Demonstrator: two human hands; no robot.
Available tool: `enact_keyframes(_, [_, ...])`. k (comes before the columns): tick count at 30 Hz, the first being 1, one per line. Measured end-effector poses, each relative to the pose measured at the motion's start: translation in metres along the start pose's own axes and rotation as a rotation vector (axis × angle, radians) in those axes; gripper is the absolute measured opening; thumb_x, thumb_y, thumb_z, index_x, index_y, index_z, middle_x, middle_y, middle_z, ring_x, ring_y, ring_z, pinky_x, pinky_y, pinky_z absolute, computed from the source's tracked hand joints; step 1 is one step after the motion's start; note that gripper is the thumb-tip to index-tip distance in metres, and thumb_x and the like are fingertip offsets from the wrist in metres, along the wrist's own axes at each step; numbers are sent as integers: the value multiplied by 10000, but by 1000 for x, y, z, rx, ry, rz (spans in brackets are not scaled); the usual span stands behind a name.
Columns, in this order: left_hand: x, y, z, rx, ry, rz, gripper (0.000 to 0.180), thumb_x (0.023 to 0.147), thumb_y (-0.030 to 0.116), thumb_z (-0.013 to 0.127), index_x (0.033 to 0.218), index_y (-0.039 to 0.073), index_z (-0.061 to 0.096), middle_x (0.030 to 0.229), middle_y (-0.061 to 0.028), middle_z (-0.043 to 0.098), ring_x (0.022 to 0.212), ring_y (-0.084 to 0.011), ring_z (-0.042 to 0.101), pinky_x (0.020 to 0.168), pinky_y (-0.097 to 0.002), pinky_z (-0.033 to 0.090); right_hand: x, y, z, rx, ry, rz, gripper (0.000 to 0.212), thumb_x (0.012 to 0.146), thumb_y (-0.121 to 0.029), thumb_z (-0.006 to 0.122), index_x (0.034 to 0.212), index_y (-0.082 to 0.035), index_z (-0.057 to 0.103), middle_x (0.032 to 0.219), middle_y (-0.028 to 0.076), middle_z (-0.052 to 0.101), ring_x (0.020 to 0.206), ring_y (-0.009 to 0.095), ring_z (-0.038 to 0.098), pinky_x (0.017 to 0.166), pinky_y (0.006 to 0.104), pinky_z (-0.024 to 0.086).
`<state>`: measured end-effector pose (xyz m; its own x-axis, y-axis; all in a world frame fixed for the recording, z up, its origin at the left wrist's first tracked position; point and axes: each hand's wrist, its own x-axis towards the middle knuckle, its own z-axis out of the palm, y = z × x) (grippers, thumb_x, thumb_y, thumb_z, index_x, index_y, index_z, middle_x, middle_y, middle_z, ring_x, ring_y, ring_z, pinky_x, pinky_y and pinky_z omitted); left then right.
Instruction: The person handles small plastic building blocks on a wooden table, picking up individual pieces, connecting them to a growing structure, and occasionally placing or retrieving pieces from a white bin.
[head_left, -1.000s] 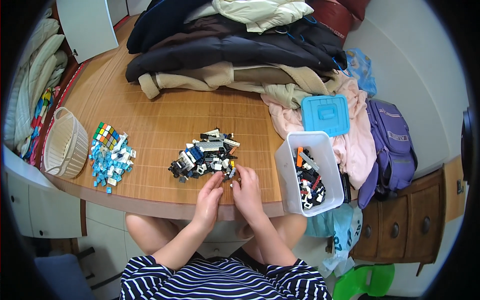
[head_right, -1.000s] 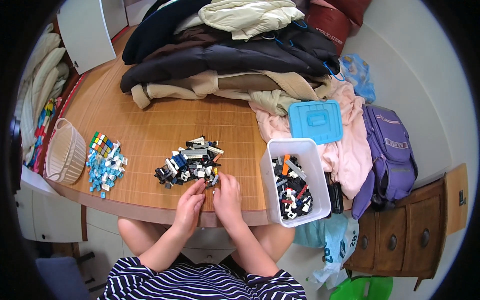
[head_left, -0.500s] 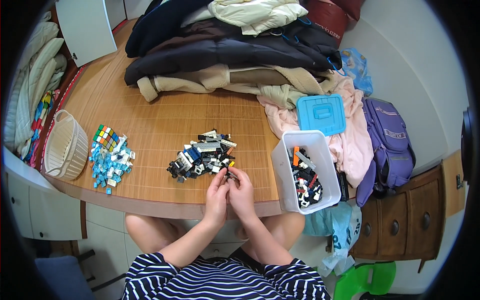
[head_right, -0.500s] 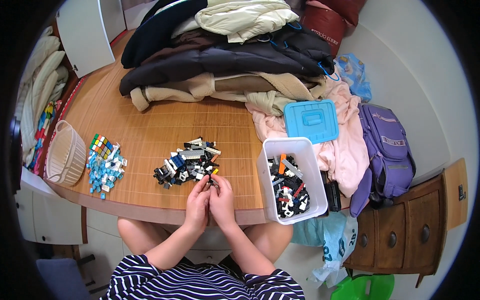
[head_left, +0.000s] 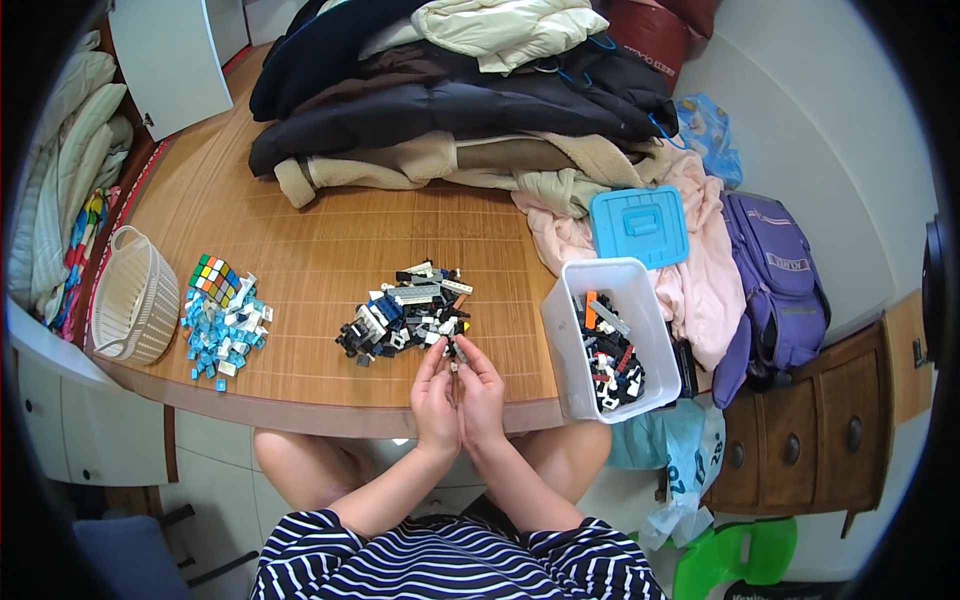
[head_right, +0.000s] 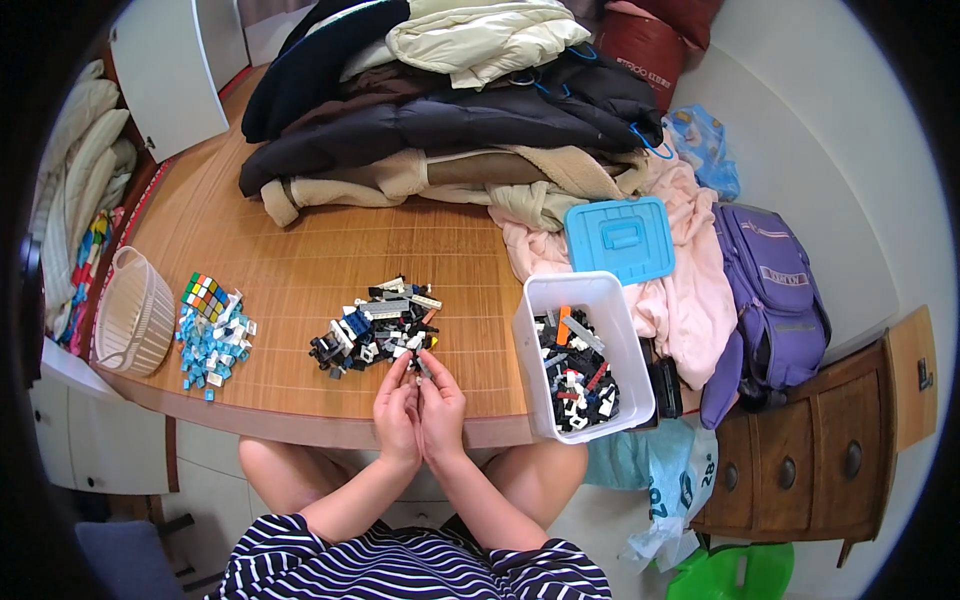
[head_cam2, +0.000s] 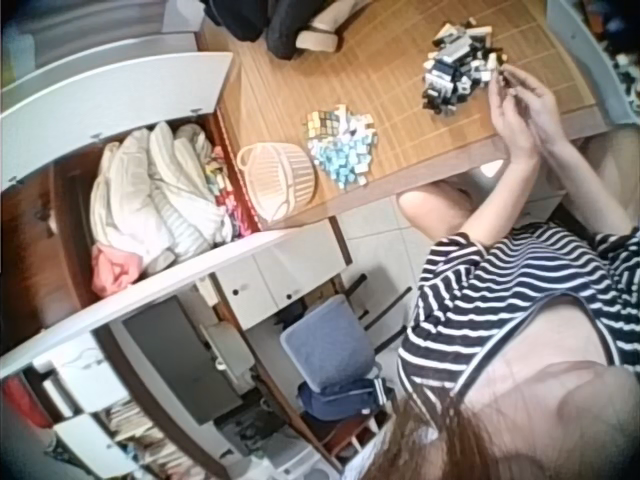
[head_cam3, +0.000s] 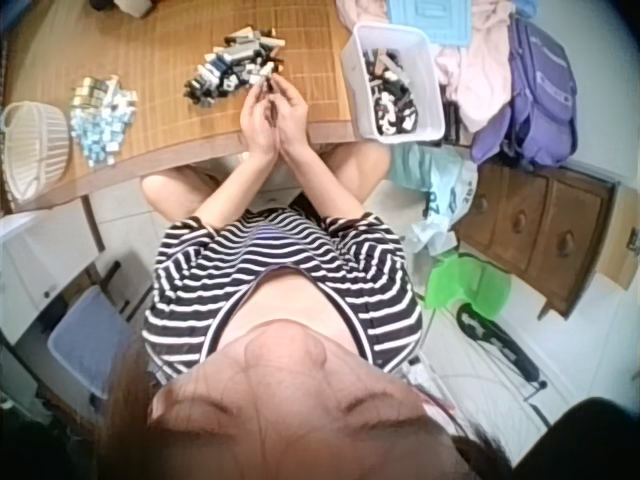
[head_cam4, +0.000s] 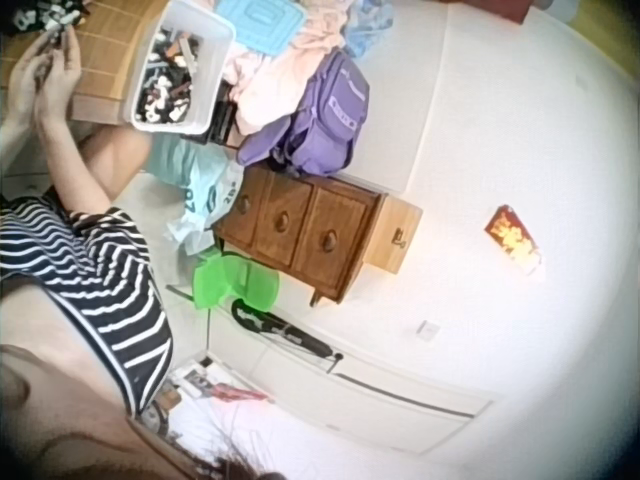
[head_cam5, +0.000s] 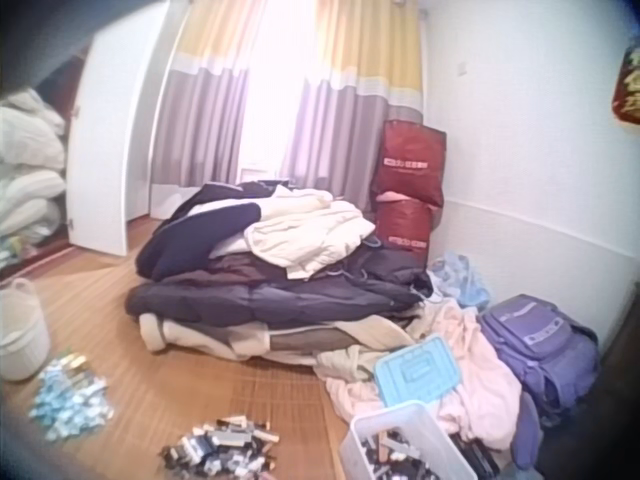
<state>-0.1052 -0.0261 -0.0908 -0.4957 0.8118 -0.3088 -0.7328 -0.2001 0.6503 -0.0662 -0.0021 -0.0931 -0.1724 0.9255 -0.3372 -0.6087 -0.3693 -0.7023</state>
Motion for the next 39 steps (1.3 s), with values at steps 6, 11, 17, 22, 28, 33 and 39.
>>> enact_keyframes(6, [2,3,-8,55,-27,40,462,893,12,391,1348,-37,458,1046,-34,591,745,-12,467,624,-135,354,-4,2,0,-15,-70,11,356,935,43,452,1286,35,506,1098,83,598,880,85,583,756,212,493])
enact_keyframes(11, [-5,9,0,37,-67,119,466,878,8,384,1333,-37,471,1202,-87,560,960,-75,526,826,-194,423,-16,-11,11,40,-125,-12,357,931,43,459,1285,28,509,1097,75,592,904,82,578,769,210,494])
enact_keyframes(17, [-37,28,48,136,-251,231,483,859,12,386,1333,-36,462,1283,-106,518,1092,-128,504,972,-264,382,-43,-64,21,-5,-182,-173,384,921,56,441,1297,13,509,1135,66,591,947,75,569,817,209,479])
enact_keyframes(22, [-60,13,102,112,-407,111,494,863,17,394,1353,-19,448,1233,-79,539,1061,-127,516,959,-259,392,-55,-115,-1,-153,-51,-393,420,905,70,411,1312,14,501,1241,72,557,1028,90,553,897,221,440])
enact_keyframes(28, [-56,-39,141,202,-566,-26,469,865,-14,389,1325,-24,482,1240,-89,543,1108,-125,507,975,-257,384,-49,-167,-41,-313,-5,-638,483,883,72,373,1365,60,401,1363,165,460,1228,200,476,1005,282,396])
enact_keyframes(33, [-61,-45,152,202,-518,-49,484,862,-40,383,1342,-30,443,1319,-113,495,1239,-162,445,1061,-296,335,-60,-186,-59,-298,48,-570,511,866,97,357,1376,73,383,1407,152,428,1300,202,415,1080,308,330])
enact_keyframes(39, [-67,-42,150,221,-612,-79,475,871,-42,374,1341,-37,439,1352,-130,481,1280,-184,433,1089,-306,323,-55,-173,-68,-379,-1,-608,524,887,85,332,1408,36,344,1441,169,377,1351,227,356,1116,316,274])
